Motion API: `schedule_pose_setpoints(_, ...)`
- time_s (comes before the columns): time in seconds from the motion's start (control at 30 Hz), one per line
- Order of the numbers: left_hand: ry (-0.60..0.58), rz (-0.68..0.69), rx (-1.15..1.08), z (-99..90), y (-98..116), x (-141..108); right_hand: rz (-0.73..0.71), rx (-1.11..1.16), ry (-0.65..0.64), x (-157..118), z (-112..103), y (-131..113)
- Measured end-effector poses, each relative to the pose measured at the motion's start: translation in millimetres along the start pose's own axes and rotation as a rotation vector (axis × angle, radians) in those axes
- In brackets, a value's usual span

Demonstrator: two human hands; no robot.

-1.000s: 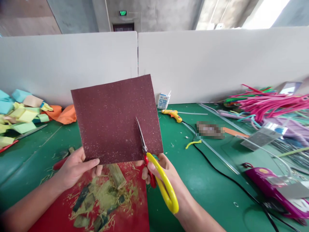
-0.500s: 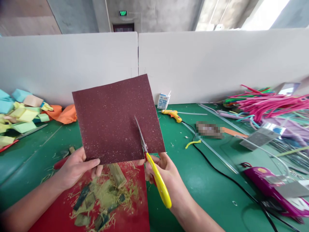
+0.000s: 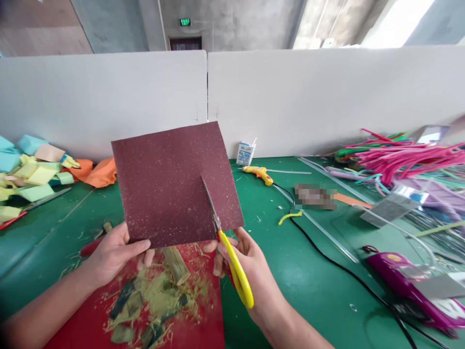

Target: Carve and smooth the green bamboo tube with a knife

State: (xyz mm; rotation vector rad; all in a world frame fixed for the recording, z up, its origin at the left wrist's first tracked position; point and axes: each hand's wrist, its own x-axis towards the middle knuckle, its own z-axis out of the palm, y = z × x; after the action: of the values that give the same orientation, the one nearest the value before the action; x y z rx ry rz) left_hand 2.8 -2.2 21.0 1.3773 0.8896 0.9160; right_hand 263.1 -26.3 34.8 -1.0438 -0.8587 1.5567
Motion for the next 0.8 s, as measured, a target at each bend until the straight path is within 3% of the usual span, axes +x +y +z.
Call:
schedule_pose_setpoints(0.33,0.08,0.048,0.112,3.0,1,-1,0.218,-0.137,-0.003,1,-9,1)
schedule_pose_setpoints(0.5,0.136,0.041,0.176,3.4,3,2,0.181,-0.206,-0.093,0,-13,-2)
schedule_pose_setpoints(0.8,0.084,-0.013,0.209,-0.7,-2,1,0.075,-0.172,-0.297,1,-24,-3)
